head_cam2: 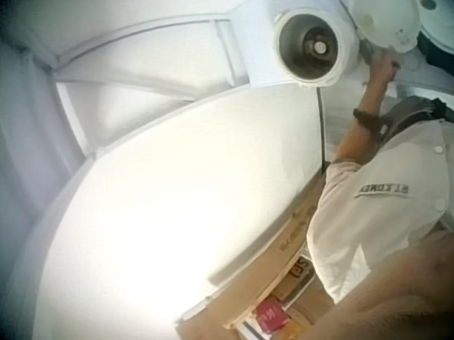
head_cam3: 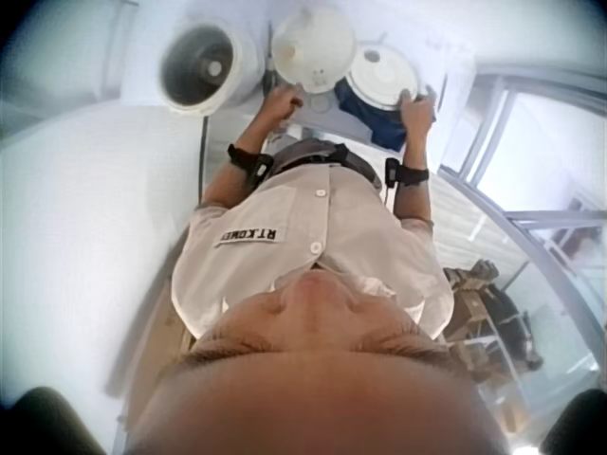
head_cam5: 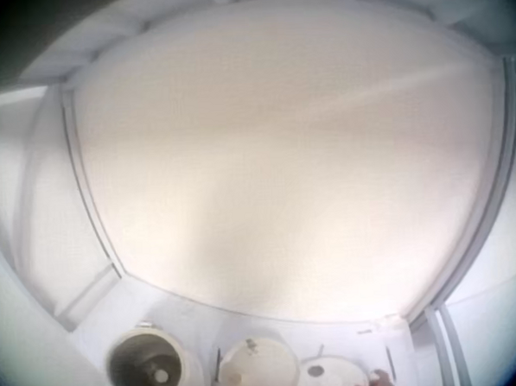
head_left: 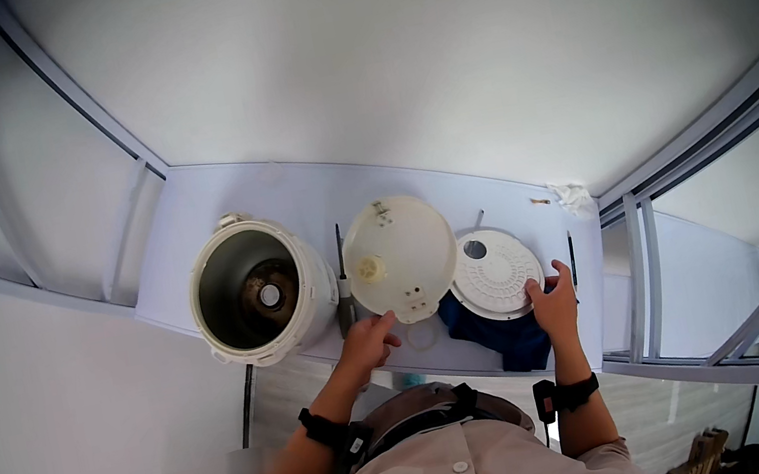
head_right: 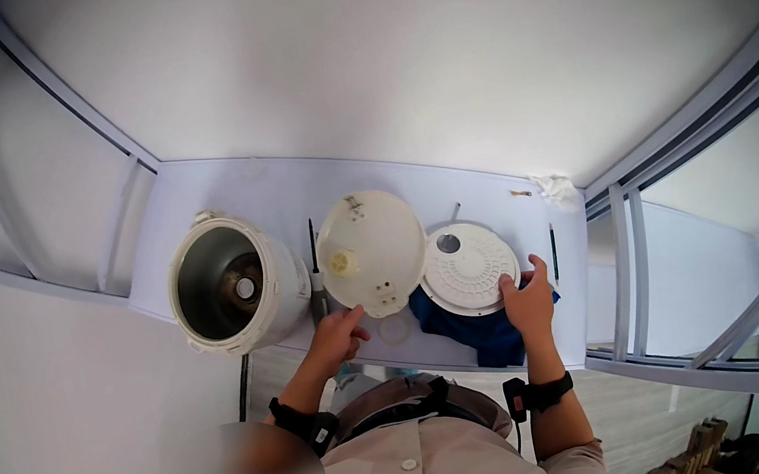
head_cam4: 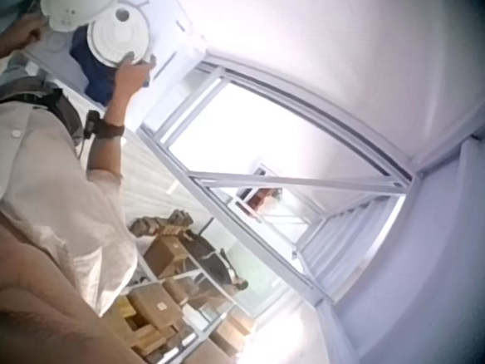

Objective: The person disassembles a white appliance, likely a rice cooker, by removing the lid and inner pot. They use a screwdriver to unscrew and remove a plastic ring from the appliance's base, then reassemble the components.

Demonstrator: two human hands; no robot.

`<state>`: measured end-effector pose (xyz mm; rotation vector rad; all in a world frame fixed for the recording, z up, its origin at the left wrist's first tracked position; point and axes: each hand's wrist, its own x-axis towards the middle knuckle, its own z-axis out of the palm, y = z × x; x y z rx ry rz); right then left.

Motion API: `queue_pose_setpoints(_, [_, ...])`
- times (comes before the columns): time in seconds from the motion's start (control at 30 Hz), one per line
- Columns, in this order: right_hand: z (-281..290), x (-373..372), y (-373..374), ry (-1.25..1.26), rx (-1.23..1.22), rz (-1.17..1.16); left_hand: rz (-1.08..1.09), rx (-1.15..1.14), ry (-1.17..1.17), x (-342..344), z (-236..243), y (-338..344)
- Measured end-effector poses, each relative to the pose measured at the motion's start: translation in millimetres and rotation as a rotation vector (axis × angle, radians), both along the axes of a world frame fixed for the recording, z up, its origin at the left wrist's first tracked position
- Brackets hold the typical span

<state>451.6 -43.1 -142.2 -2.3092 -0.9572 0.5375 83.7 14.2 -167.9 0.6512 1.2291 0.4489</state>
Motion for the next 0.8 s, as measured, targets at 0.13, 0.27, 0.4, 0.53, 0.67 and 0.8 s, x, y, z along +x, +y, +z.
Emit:
queue_pose_setpoints(0.13, [-11.5, 16.8, 3.2, 0.393, 0.200, -0.058, 0.097, 0.085, 0.053, 14.7, -2.3, 4.2])
queue_pose_setpoints(0.27, [-1.9, 20.1, 4.0, 0.858, 0.432, -0.098, 0.114, 0.116, 0.092, 20.1, -13.7, 7.6])
queue_pose_setpoints(0.4, [27.5, 7.6, -0.9, 0.999, 0.564, -0.094, 0.180, 0.041, 0.023, 26.4, -18.6, 9.7])
queue_pose_setpoints(0.53, [38.9, -0.5, -5.5, 0.782, 0.715, 0.052, 0.243, -0.024, -0.073, 28.7, -25.9, 13.4])
queue_pose_setpoints(0.67, [65.5, -10.8, -12.4, 0.412, 0.770, 0.291, 0.290, -0.021, -0.152, 26.4, -31.7, 14.2])
queue_pose_setpoints(0.8, [87.0, -31.2, -13.3, 0.028, 0.838, 0.531, 0.231, 0.003, -0.193, 24.8, -21.8, 18.3])
